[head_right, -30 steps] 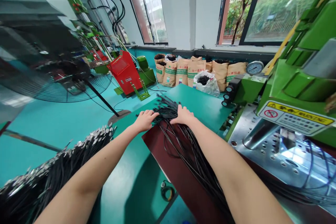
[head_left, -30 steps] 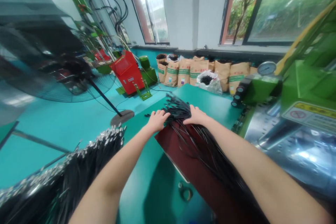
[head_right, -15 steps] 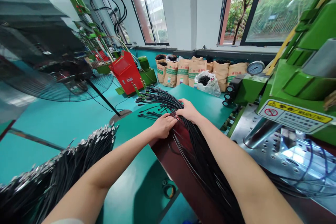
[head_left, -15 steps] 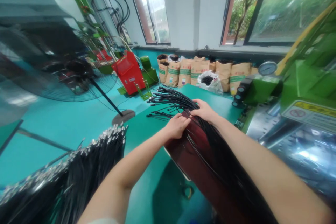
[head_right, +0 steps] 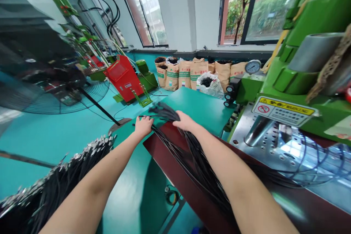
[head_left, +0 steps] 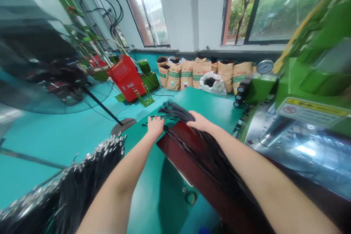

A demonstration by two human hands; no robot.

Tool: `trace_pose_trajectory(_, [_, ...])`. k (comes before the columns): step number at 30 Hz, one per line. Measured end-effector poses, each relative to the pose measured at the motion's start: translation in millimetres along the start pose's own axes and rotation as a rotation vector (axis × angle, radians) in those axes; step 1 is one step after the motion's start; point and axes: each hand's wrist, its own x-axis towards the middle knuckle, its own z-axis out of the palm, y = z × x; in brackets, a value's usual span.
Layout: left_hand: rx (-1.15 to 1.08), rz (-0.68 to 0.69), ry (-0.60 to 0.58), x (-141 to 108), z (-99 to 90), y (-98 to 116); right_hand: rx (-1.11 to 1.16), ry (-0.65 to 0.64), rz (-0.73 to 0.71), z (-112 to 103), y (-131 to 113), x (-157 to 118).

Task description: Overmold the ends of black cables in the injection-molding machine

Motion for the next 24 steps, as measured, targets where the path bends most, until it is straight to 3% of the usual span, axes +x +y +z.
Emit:
trace_pose_trajectory(4, [0.057,-0.007,-0.033,-1,-2.9,6,-0.145,-0.124,0.042,15,4,-15])
trace_pose_trajectory(10, [0.093,0.097,-0.088,-32,-28.3,8,-0.25,-0.168,0.107,-3,-7,-70])
trace_pose_trajectory(13, [-0.03,0.329,0.081,-42,-45.2,33,-0.282,-0.12,0.136,-8,-14,-104])
trace_pose_trajectory(15, [-0.166,0.568,0.212,-43,-52.7,61,-0.324,-0.053,0.113,-7,-18,-122])
trace_pose_trajectory(17, [-0.237,0.724,0.273,-41,-54.8,91,-0.356,0.011,0.08,-5,-21,-134])
trace_pose_trajectory(20, [-0.174,0.782,0.279,-43,-47.7,121,-0.35,0.054,0.026,-4,-23,-152])
trace_pose_trajectory(24, [-0.118,0.663,0.384,-60,-26.5,126,-0.409,0.062,-0.07,-12,-23,-201])
